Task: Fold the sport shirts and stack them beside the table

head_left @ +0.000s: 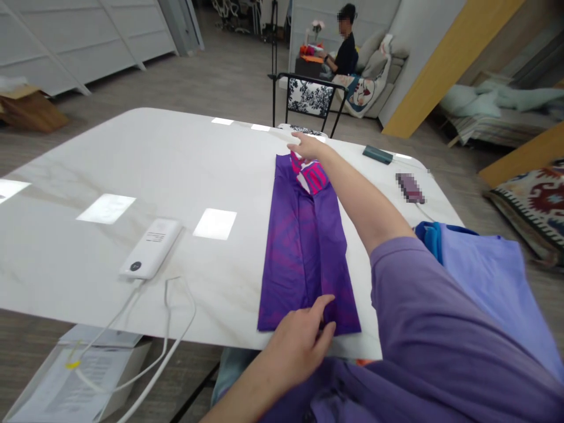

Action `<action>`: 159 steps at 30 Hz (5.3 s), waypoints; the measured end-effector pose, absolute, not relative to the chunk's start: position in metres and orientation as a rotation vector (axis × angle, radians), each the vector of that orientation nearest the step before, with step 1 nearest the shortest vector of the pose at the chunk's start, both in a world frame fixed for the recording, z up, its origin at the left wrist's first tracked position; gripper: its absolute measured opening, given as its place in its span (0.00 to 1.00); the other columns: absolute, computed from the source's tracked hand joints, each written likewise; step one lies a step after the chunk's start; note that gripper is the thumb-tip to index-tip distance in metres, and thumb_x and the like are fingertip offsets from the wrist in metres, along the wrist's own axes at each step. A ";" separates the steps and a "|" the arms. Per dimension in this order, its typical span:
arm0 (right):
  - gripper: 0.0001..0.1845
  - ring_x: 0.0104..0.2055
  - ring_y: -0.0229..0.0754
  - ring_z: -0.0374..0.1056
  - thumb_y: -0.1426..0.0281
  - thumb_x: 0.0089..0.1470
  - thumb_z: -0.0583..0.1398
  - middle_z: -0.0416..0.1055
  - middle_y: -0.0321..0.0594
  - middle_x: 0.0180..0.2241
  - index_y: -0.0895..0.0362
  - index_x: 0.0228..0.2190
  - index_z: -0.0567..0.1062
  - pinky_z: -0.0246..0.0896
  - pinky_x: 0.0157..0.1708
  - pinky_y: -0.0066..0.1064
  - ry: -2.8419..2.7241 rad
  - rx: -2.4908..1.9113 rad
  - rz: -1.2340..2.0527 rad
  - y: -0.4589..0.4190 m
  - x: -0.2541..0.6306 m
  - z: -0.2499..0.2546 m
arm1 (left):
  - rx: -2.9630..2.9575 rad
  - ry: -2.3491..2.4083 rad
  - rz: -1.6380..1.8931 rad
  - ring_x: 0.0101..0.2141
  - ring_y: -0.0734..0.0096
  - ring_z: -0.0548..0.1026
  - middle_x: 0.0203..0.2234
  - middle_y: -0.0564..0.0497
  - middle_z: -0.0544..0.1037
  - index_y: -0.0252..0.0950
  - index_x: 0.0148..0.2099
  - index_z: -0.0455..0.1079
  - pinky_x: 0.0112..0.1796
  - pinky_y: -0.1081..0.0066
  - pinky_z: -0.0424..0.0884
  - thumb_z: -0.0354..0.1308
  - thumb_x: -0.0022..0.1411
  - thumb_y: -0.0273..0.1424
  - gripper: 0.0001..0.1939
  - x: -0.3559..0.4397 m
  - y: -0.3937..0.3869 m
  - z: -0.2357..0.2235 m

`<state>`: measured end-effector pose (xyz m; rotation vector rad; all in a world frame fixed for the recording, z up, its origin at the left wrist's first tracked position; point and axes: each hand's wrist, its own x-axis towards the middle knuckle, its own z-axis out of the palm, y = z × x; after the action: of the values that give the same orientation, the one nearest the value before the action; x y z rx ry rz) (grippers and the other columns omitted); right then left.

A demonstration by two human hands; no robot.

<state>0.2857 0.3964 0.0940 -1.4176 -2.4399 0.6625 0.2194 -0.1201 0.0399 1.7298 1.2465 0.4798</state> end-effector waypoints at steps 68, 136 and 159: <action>0.64 0.81 0.53 0.58 0.41 0.66 0.63 0.53 0.34 0.81 0.41 0.85 0.34 0.79 0.69 0.64 -2.337 -1.573 0.293 -0.104 0.457 -0.019 | 2.038 1.728 0.886 0.85 0.55 0.43 0.84 0.39 0.56 0.33 0.84 0.56 0.82 0.43 0.37 0.49 0.85 0.46 0.36 0.301 0.413 -0.016; 0.21 0.48 0.55 0.79 0.52 0.60 0.74 0.82 0.50 0.43 0.57 0.40 0.82 0.74 0.56 0.45 -2.142 -1.972 0.749 0.222 0.457 -0.012 | 1.550 2.045 0.628 0.62 0.25 0.78 0.56 0.31 0.81 0.42 0.43 0.75 0.66 0.35 0.71 0.82 0.47 0.58 0.33 0.093 0.175 -0.031; 0.34 0.57 0.49 0.77 0.37 0.66 0.69 0.76 0.38 0.50 0.48 0.56 0.69 0.82 0.56 0.40 -1.445 -1.138 0.479 -0.081 0.615 0.208 | 1.779 0.879 1.527 0.35 0.68 0.82 0.44 0.58 0.85 0.58 0.61 0.83 0.44 0.55 0.89 0.77 0.64 0.48 0.24 0.277 -0.018 0.225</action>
<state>0.6151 -0.0806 0.2085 -1.1381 -1.4449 0.4793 0.2766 -0.0179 0.2251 1.7785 0.8790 1.5271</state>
